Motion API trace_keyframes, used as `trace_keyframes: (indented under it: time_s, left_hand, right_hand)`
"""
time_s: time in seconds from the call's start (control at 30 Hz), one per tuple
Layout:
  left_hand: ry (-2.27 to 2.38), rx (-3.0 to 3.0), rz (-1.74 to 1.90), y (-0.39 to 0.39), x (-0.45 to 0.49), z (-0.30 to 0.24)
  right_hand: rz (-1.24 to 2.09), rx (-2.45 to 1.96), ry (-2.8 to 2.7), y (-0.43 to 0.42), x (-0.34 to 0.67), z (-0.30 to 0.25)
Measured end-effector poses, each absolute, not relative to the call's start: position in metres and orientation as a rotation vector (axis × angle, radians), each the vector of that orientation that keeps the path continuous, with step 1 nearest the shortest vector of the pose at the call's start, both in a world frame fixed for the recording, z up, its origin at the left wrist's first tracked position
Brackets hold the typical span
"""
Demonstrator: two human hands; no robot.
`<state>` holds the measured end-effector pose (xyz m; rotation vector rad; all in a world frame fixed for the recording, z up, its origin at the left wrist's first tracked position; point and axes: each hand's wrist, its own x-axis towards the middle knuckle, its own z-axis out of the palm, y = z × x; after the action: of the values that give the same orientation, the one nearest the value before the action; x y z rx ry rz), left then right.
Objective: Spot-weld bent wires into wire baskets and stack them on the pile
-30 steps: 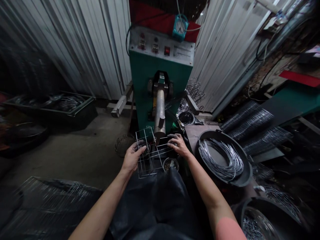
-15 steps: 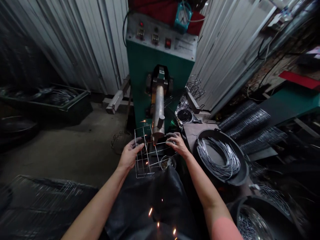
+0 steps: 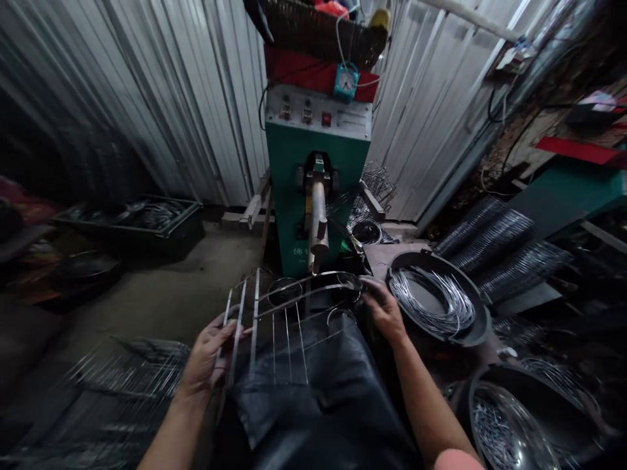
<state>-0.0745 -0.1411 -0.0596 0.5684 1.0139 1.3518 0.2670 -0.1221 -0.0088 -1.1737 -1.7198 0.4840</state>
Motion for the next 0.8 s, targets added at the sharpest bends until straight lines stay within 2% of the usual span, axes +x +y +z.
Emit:
trace_keyframes:
  time_s: [0.1, 0.27, 0.47, 0.57, 0.67, 0.8]
  left_hand:
    - [0.925, 0.369, 1.326, -0.16, -0.101, -0.055]
    - [0.929, 0.078, 1.055, -0.183, -0.085, -0.079]
    - [0.841, 0.01, 0.887, -0.209, -0.045, -0.127]
    - [0.749, 0.045, 0.856, -0.208, -0.038, -0.138]
    - [0.63, 0.122, 0.847, -0.203, -0.033, -0.138]
    - [0.769, 0.249, 0.755, -0.198, -0.033, -0.13]
  right_hand:
    - [0.545, -1.301, -1.633, -0.149, 0.295, -0.032]
    - [0.631, -1.305, -2.218, -0.202, 0.287, -0.076]
    - [0.794, -1.169, -2.55, -0.264, 0.26, -0.091]
    - [0.873, -1.17, -2.482, -0.278, 0.262, -0.097]
    - [0.799, -1.185, -2.379, -0.277, 0.262, -0.098]
    - [0.692, -1.244, -2.109, -0.259, 0.251, -0.087]
